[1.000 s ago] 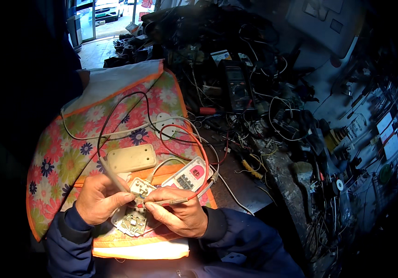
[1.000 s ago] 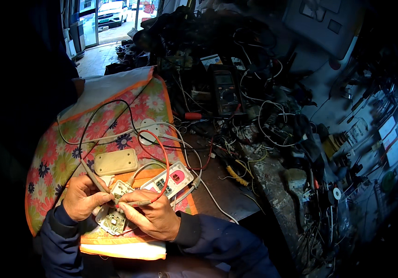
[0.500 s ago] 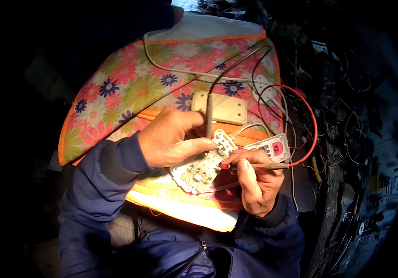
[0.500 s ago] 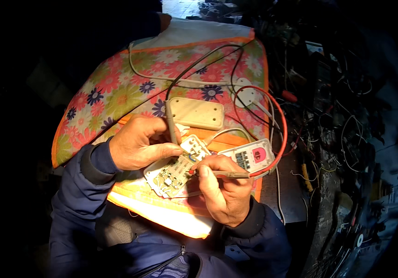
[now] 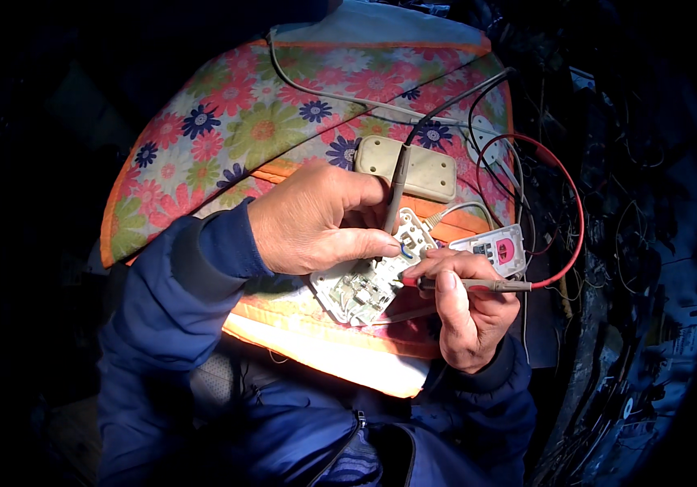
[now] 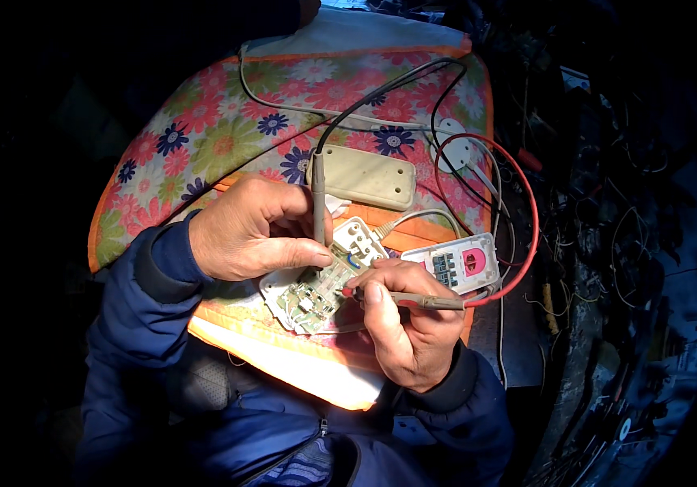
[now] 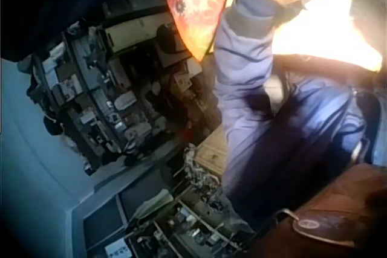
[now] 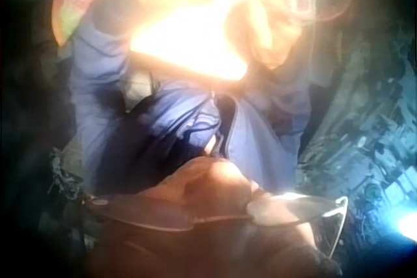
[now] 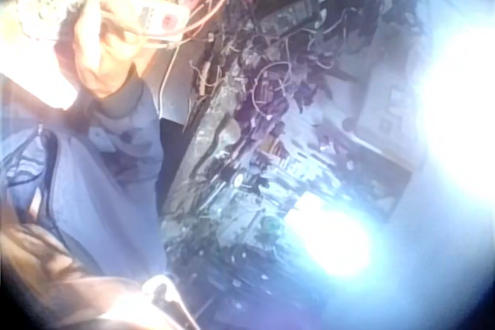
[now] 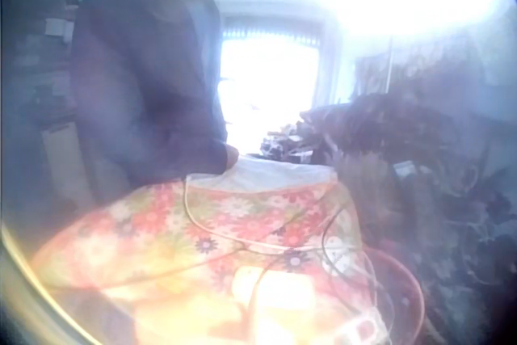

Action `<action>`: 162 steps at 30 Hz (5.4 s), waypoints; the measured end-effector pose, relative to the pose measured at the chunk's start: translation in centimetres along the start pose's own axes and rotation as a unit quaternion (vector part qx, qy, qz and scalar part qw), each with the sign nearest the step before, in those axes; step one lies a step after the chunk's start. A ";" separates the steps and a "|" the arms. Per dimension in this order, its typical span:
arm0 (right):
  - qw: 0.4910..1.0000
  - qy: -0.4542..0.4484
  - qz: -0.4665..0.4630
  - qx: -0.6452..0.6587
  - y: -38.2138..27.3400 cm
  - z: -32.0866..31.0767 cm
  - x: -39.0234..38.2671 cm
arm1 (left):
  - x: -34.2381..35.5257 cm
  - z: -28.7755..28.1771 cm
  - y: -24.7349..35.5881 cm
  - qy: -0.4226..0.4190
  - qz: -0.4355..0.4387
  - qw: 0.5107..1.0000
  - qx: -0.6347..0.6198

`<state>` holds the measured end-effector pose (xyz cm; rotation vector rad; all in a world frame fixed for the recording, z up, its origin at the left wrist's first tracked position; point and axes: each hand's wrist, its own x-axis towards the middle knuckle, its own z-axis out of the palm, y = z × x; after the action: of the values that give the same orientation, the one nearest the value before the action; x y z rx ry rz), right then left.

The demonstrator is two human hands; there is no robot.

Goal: The person uses a multimeter to test a small electronic circuit board. They repeatedly touch the multimeter probes to different points on the board while holding it with their other hand.

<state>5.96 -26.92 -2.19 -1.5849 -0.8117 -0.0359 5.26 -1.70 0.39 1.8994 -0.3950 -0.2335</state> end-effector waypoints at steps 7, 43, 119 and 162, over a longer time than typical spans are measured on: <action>1.000 -0.025 0.003 -0.006 0.3 0.3 -0.1 | 0.0 -0.9 0.5 -0.016 -0.035 0.999 0.007; 0.998 -0.040 0.048 -0.003 0.0 0.2 -0.1 | 0.3 -0.8 -0.3 -0.027 -0.006 1.000 0.004; 0.991 0.028 -0.007 -0.133 -0.8 -1.9 -0.5 | 0.3 -2.2 0.0 -0.009 -0.070 0.995 -0.072; 0.992 0.093 0.080 0.008 -0.9 -1.6 2.4 | 2.9 0.7 -1.0 0.056 0.038 0.992 -0.103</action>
<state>7.93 -27.23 0.07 -1.5998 -0.5369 -0.0601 7.84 -3.11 -0.68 1.6825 -0.3527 -0.1119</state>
